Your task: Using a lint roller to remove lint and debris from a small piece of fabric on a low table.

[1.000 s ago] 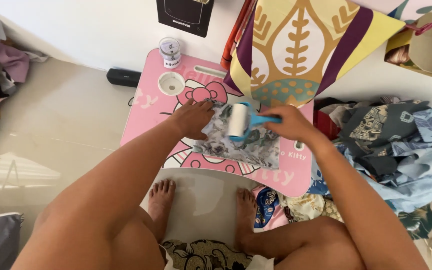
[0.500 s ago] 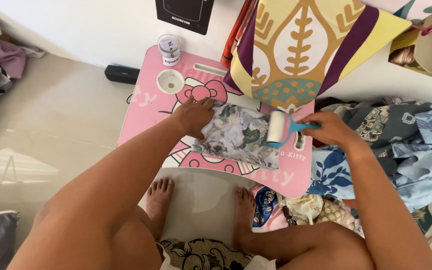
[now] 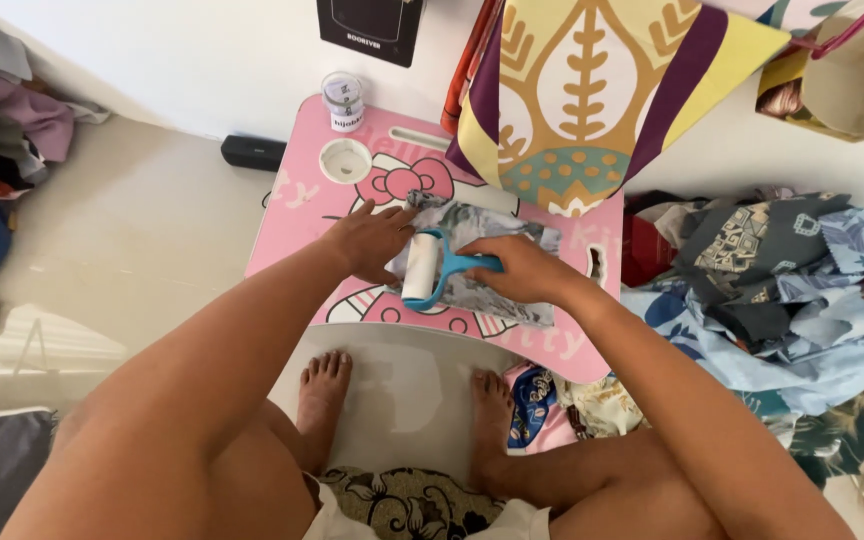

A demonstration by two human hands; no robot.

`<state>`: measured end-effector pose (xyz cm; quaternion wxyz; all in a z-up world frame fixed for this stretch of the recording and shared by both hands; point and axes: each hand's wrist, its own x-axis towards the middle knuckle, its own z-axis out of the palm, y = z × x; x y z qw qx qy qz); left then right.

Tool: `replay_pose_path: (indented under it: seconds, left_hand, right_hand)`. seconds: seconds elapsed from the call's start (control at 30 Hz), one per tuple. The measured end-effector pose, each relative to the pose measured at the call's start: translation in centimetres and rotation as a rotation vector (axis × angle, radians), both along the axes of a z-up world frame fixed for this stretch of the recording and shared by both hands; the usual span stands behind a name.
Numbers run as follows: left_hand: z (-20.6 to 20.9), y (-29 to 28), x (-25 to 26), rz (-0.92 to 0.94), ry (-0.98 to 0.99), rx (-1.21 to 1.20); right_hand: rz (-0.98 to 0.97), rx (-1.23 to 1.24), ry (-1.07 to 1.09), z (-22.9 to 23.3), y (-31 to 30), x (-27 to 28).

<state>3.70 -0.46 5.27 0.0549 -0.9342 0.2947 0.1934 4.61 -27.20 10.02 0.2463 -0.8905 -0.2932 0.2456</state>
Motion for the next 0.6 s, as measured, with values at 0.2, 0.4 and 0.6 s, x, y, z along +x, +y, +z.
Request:
replay_pose_path:
  seconds: [0.2,0.4,0.6]
  left_hand:
    - [-2.3,0.1,0.5,-0.008,-0.025,0.023]
    - [-3.2,0.2,0.6,0.004,-0.052,0.021]
    - [-0.9,-0.8,0.5,-0.047,-0.133,-0.005]
  right_hand:
    - [-0.092,-0.139,0.060,2.8,-4.6,-0.4]
    - [-0.367,-0.248,0.114,2.7,-14.1,-0.6]
    - [-0.382,-0.124,-0.028,2.8,-9.4,1.9]
